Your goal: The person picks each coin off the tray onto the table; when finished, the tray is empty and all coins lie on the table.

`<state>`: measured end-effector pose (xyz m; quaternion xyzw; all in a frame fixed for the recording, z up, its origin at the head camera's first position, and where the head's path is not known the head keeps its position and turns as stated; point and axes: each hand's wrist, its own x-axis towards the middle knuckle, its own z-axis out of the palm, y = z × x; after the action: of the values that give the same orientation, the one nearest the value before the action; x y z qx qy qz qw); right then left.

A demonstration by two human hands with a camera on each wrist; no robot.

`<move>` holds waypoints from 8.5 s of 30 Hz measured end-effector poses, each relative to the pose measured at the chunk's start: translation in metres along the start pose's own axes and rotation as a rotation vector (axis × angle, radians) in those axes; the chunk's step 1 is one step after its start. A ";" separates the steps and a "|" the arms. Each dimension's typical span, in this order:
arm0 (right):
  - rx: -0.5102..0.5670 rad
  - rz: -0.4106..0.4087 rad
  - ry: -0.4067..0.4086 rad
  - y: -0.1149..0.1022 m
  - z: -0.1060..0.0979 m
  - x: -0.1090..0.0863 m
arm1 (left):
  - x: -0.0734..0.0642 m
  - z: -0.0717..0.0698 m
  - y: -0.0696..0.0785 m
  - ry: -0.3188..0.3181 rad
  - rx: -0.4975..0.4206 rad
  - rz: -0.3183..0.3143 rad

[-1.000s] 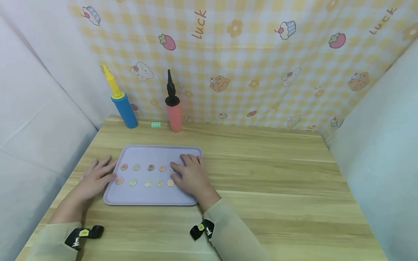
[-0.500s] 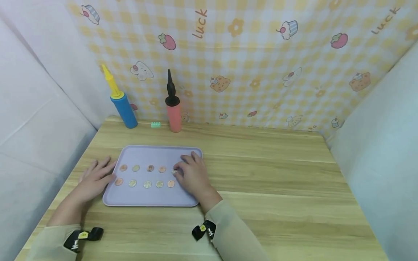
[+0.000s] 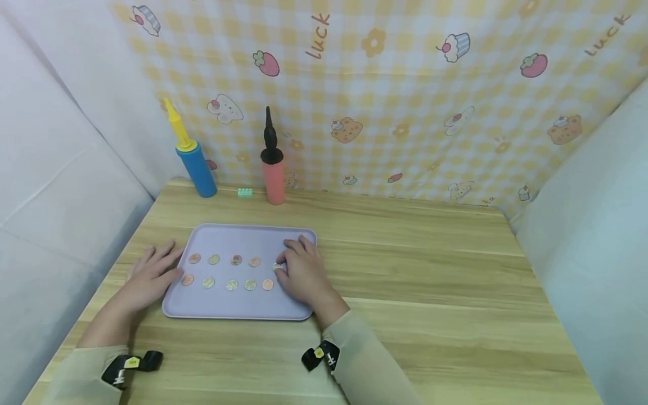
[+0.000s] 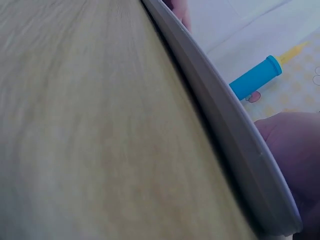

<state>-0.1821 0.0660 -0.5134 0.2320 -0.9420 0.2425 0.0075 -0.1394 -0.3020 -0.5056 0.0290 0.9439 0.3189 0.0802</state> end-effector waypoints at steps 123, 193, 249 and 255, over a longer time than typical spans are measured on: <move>0.137 0.243 0.386 0.078 -0.032 -0.035 | -0.004 0.003 0.003 0.027 0.010 0.015; -0.043 -0.257 0.020 0.001 0.001 -0.041 | -0.002 0.010 -0.001 0.088 0.051 0.031; 0.388 -0.272 0.390 0.015 0.003 -0.048 | -0.001 0.012 -0.002 0.128 0.057 0.040; 0.384 -0.229 0.416 0.027 -0.002 -0.058 | -0.002 0.011 0.001 0.132 0.053 0.046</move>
<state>-0.1427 0.1130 -0.5309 0.2790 -0.8249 0.4559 0.1838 -0.1358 -0.2948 -0.5139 0.0315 0.9543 0.2969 0.0095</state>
